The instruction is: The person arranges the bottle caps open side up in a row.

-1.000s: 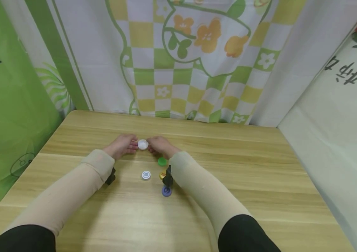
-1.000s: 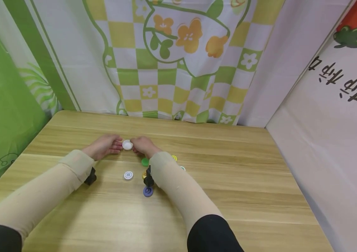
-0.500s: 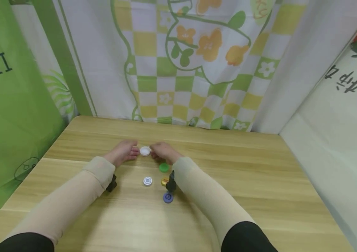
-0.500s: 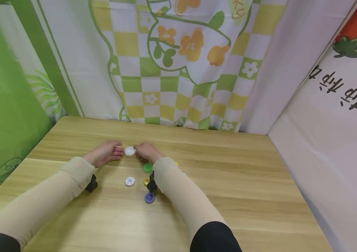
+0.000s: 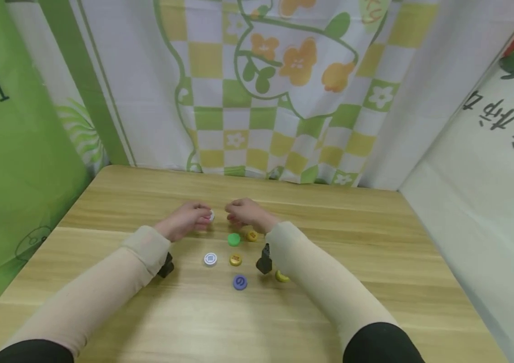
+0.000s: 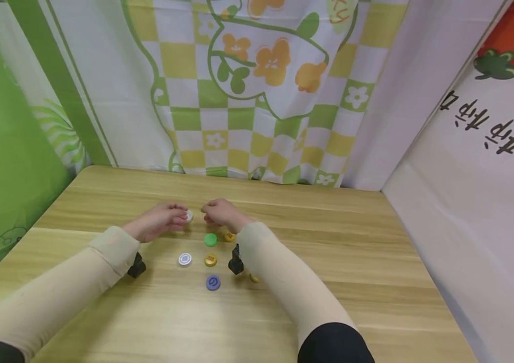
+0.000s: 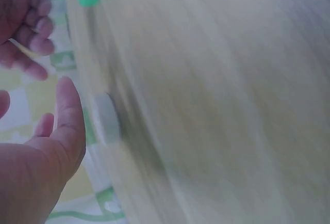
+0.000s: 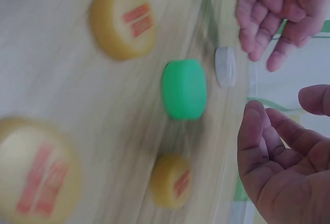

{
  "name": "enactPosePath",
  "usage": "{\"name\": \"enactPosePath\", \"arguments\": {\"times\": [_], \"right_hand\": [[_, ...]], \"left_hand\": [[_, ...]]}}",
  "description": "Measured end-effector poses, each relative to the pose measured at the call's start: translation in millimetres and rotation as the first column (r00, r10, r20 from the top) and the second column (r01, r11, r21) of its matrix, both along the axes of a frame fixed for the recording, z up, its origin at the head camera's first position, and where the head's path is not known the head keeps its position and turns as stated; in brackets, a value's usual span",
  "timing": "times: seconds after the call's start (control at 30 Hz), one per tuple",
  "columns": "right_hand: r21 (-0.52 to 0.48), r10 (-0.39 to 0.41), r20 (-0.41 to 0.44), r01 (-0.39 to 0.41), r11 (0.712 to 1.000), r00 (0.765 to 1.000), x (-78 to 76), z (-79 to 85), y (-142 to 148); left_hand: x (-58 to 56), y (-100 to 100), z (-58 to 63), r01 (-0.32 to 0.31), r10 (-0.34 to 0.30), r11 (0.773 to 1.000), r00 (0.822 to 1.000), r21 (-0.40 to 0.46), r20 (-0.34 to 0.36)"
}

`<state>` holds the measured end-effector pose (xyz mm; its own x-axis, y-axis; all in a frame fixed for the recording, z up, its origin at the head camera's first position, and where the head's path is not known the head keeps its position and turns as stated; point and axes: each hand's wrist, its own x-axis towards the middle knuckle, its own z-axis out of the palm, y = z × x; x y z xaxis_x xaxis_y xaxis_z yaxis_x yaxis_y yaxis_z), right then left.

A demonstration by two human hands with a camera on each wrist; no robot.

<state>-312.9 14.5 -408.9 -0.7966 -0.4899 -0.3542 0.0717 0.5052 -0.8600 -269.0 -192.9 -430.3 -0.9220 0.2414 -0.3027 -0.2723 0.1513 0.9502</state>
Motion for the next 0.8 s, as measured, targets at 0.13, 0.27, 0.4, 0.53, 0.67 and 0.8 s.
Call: {"name": "enactPosePath", "arguments": {"times": [0.13, 0.27, 0.4, 0.53, 0.67, 0.8], "right_hand": [[0.036, 0.009, -0.007, -0.009, 0.999, 1.0, 3.1, -2.2, 12.3], [0.073, 0.022, 0.003, -0.022, 0.997, 1.0, 7.2, -3.4, 23.8], [0.137, 0.074, 0.02, -0.076, 0.988, 0.997, 13.1, -6.6, 33.1], [0.133, 0.09, 0.054, -0.096, 0.986, 0.995, 18.5, -9.1, 39.0], [0.095, 0.067, 0.077, -0.074, 0.993, 0.995, 21.1, -11.6, 40.6], [0.098, 0.074, 0.09, -0.083, 0.992, 0.993, 23.7, -13.1, 41.0]], "left_hand": [[2.3, 9.6, 2.5, 0.036, -0.036, 0.999, 0.999, -0.013, 0.003], [3.9, 18.5, 2.0, 0.083, -0.083, 0.995, 0.997, -0.053, 0.002], [5.8, 25.6, -3.1, 0.121, -0.118, 0.988, 0.992, -0.094, 0.035], [7.6, 31.5, -3.2, 0.165, -0.158, 0.98, 0.985, -0.11, 0.069], [7.7, 36.1, -1.1, 0.185, -0.177, 0.978, 0.98, -0.093, 0.092], [8.2, 38.5, -3.2, 0.208, -0.199, 0.974, 0.975, -0.089, 0.099]]}}
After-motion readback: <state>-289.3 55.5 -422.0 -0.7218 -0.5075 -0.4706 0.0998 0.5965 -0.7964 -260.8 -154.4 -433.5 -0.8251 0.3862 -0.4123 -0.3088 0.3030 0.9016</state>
